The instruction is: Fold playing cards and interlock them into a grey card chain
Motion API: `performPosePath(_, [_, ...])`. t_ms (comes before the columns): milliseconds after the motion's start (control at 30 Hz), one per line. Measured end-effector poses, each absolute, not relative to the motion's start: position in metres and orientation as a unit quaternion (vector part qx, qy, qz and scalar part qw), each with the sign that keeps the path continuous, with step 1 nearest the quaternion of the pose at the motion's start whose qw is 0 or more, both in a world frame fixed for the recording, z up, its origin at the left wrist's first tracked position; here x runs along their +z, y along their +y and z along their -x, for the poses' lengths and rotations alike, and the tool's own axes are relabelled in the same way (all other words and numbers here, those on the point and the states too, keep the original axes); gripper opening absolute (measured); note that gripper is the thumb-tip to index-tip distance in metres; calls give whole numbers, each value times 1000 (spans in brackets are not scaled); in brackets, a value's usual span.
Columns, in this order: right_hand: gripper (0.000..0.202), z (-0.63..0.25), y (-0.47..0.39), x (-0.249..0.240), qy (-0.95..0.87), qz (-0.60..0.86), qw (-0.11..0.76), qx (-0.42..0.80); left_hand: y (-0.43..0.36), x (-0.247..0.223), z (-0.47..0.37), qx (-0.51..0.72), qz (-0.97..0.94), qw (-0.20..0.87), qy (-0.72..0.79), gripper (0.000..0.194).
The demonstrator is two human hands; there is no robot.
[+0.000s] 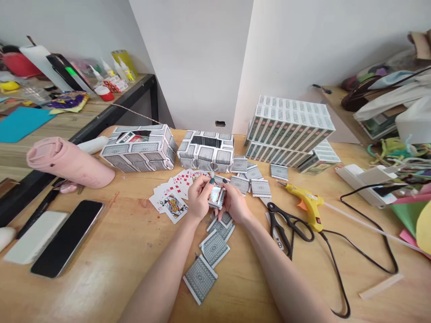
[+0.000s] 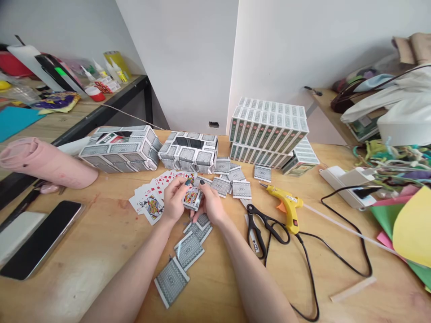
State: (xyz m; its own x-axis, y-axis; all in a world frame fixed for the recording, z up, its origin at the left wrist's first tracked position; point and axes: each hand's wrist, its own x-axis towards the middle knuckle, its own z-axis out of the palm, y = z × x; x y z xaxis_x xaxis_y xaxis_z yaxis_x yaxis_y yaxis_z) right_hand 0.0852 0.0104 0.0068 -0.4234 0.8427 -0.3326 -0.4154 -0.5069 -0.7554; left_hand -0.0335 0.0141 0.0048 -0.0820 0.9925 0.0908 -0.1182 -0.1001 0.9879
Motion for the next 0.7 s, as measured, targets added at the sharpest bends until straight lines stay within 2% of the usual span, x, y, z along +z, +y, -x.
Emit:
performPosePath(167, [25,-88,11,3,-321,305,360,821,12,7,37,558,-494,483,460,14])
performPosePath(333, [27,-86,10,-1,-344,277,400,804,17,7,41,573,-499,438,481,26])
performPosePath(500, [32,-81,10,-4,-350,309,441,766,21,3,40,577,-497,383,523,13])
performPosePath(700, [33,-78,9,-1,-354,338,463,738,22,2,36,523,-501,390,569,21])
